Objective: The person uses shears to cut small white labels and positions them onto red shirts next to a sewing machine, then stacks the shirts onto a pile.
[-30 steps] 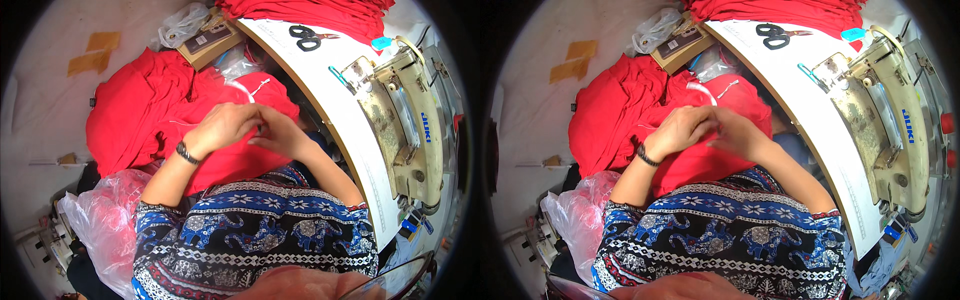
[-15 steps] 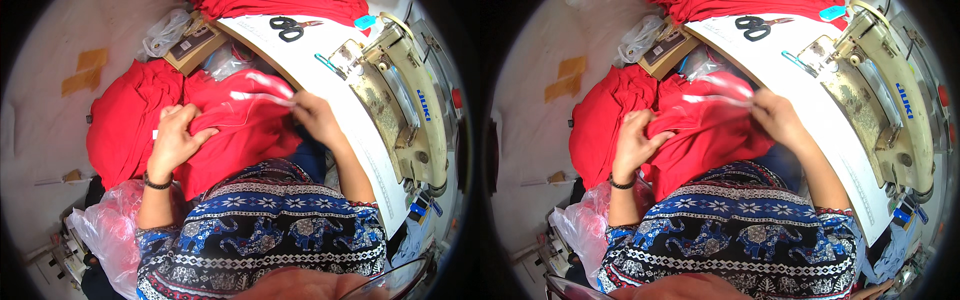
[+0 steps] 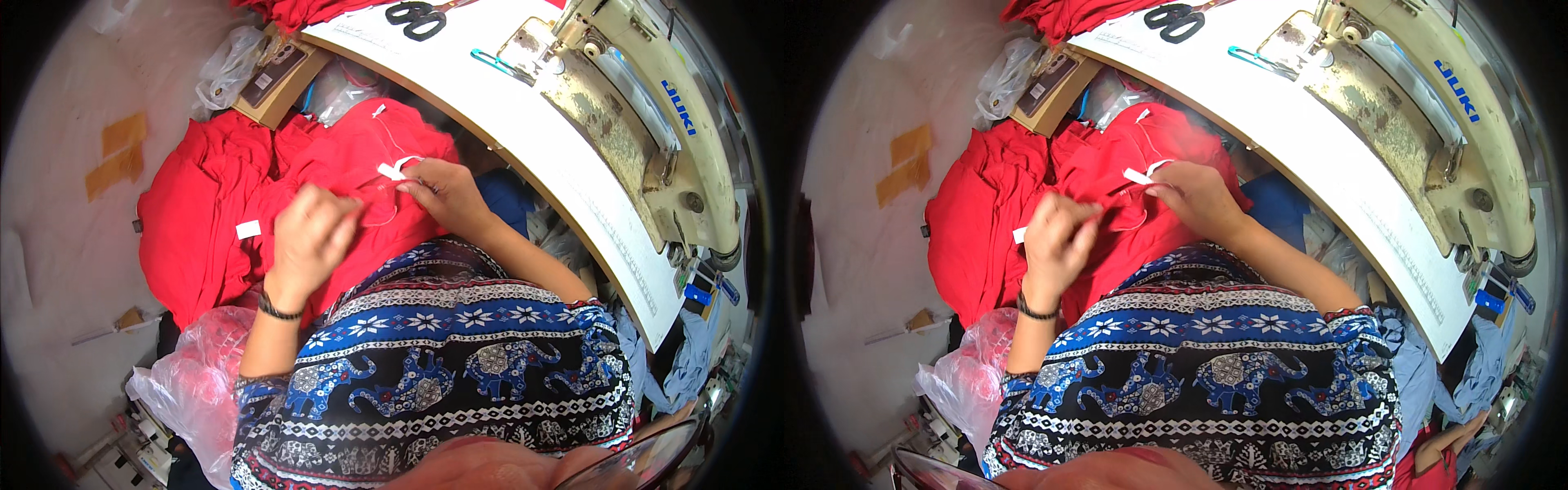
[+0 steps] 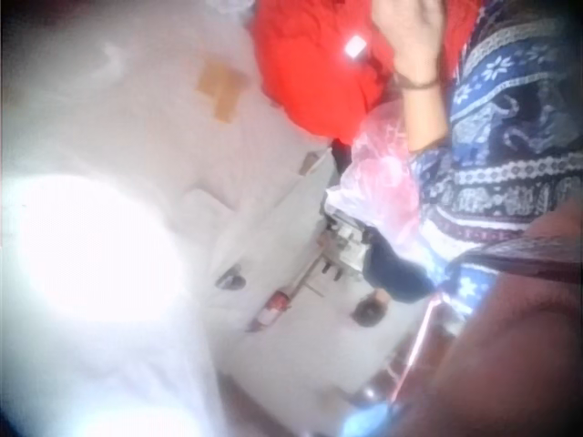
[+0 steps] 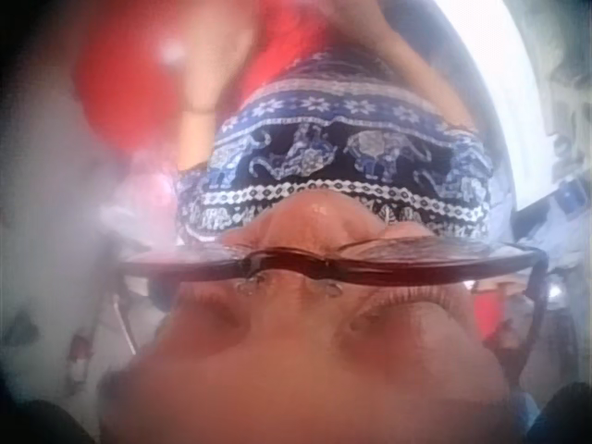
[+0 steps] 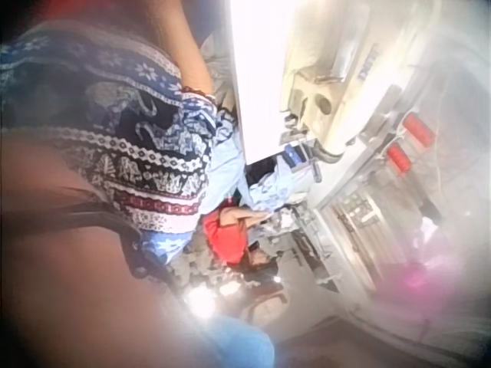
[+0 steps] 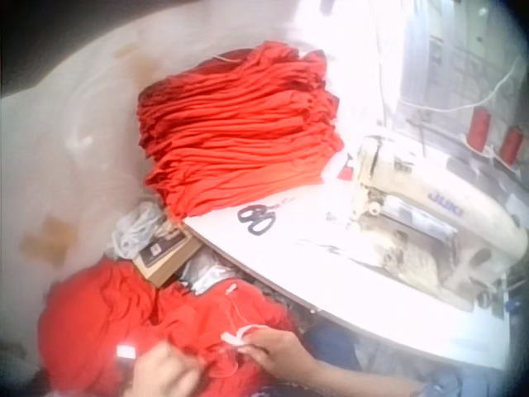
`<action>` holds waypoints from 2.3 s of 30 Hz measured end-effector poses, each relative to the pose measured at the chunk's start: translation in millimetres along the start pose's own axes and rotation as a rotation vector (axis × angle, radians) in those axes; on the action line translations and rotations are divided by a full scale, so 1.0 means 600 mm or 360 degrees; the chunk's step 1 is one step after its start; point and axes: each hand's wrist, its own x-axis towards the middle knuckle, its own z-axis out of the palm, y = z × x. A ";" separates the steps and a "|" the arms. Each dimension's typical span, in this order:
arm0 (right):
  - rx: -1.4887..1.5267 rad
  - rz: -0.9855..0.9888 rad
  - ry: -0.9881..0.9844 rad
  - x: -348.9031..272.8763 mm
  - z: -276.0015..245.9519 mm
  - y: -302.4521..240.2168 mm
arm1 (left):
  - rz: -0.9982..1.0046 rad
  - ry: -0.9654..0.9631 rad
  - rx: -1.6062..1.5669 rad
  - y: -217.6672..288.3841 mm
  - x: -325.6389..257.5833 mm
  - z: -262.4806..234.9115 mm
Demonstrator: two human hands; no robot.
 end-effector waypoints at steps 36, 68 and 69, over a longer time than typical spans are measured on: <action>-0.0805 -0.0647 0.0046 0.038 -0.045 0.075 | -0.0481 -0.0418 -0.1127 -0.032 -0.001 0.126; 0.0396 0.0248 -0.0111 -0.023 -0.001 -0.005 | -0.0486 0.0240 -0.1377 -0.038 -0.019 0.135; 0.0359 0.0181 -0.0115 -0.022 0.000 -0.004 | -0.0531 0.0234 -0.1386 -0.039 -0.019 0.136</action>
